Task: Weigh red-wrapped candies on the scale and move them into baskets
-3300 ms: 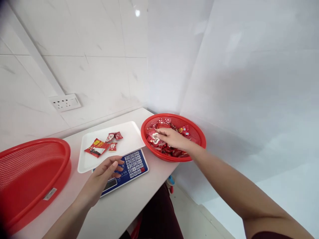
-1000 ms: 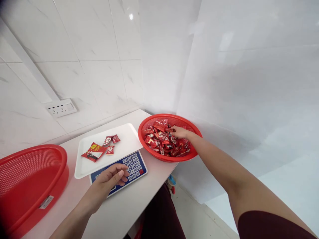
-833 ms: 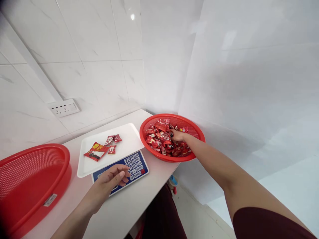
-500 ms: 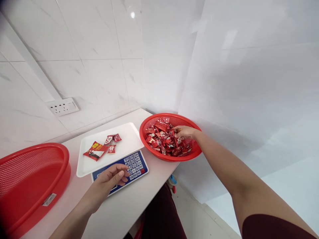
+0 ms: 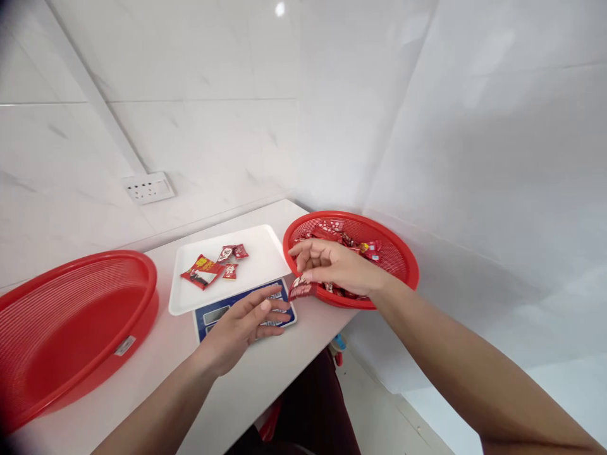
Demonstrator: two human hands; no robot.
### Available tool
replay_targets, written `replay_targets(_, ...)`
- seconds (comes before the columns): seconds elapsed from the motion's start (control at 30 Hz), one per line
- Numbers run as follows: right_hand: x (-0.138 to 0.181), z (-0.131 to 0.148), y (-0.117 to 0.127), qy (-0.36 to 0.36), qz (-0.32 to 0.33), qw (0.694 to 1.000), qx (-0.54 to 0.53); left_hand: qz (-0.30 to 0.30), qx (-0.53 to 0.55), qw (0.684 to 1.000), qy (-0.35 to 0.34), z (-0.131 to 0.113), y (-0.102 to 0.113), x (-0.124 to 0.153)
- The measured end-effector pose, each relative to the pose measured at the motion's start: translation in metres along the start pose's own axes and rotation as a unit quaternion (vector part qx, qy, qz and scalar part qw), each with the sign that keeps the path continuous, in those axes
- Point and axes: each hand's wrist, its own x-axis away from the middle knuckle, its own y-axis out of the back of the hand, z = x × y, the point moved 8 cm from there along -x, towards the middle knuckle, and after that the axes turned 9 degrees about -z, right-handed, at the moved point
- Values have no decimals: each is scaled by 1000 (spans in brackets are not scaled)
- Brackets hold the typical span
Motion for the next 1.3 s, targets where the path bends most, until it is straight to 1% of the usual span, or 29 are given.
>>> replay_targets(0.07,8,10,-27,30,42,998,31,-7,56,998,12,1,-3,-2)
replay_targets(0.13,11,12,-40,44,59,996,52,-33,100,994,17,2,2,-5)
replay_targets(0.2,10,8,-45,48,53,995,69,-63,130,990,8,3,11,-8)
replay_targets(0.27,5,1,-46,49,20,994,94,-88,130,987,-38,-1,22,-10)
replay_targets(0.33,-2,-9,-50,36,4,992,117,-113,94,983,-112,-9,31,-9)
replay_targets(0.4,-11,-18,-60,16,23,991,131,-139,33,976,-168,-15,40,-5)
replay_targets(0.43,-17,-22,-66,12,33,990,135,-160,0,970,-182,-17,46,-3)
replay_targets(0.47,-24,-25,-69,14,29,989,143,-188,-30,963,-189,-18,53,0)
replay_targets(0.57,-54,-33,-69,21,-49,976,213,-283,-87,931,-214,-27,80,16)
replay_targets(0.6,-64,-36,-69,18,-71,968,240,-304,-97,921,-225,-31,89,23)
replay_targets(0.63,-73,-39,-71,14,-82,963,256,-320,-103,912,-235,-35,96,30)
replay_targets(0.7,-87,-44,-75,10,-82,957,277,-340,-115,899,-251,-43,110,45)
replay_targets(0.77,-90,-44,-76,17,-83,952,294,-357,-134,887,-261,-50,122,62)
replay_targets(0.87,-75,-34,-62,44,-111,938,326,-392,-170,861,-276,-56,140,91)
replay_targets(0.9,-65,-31,-54,54,-125,931,338,-405,-180,853,-277,-57,146,100)
replay_targets(0.97,-40,-25,-37,83,-158,908,378,-430,-196,838,-274,-55,159,119)
replay_targets(1.0,-28,-25,-27,86,-172,898,395,-442,-204,831,-269,-53,166,126)
replay_targets(1.07,-4,-35,-10,55,-189,882,428,-466,-216,818,-260,-49,177,139)
replay_targets(1.13,15,-53,4,-3,-193,870,454,-480,-221,808,-260,-45,183,146)
replay_targets(1.2,28,-70,12,-57,-190,863,464,-476,-223,807,-270,-43,183,146)
replay_targets(1.3,35,-82,13,-94,-183,861,465,-451,-238,814,-280,-40,173,139)
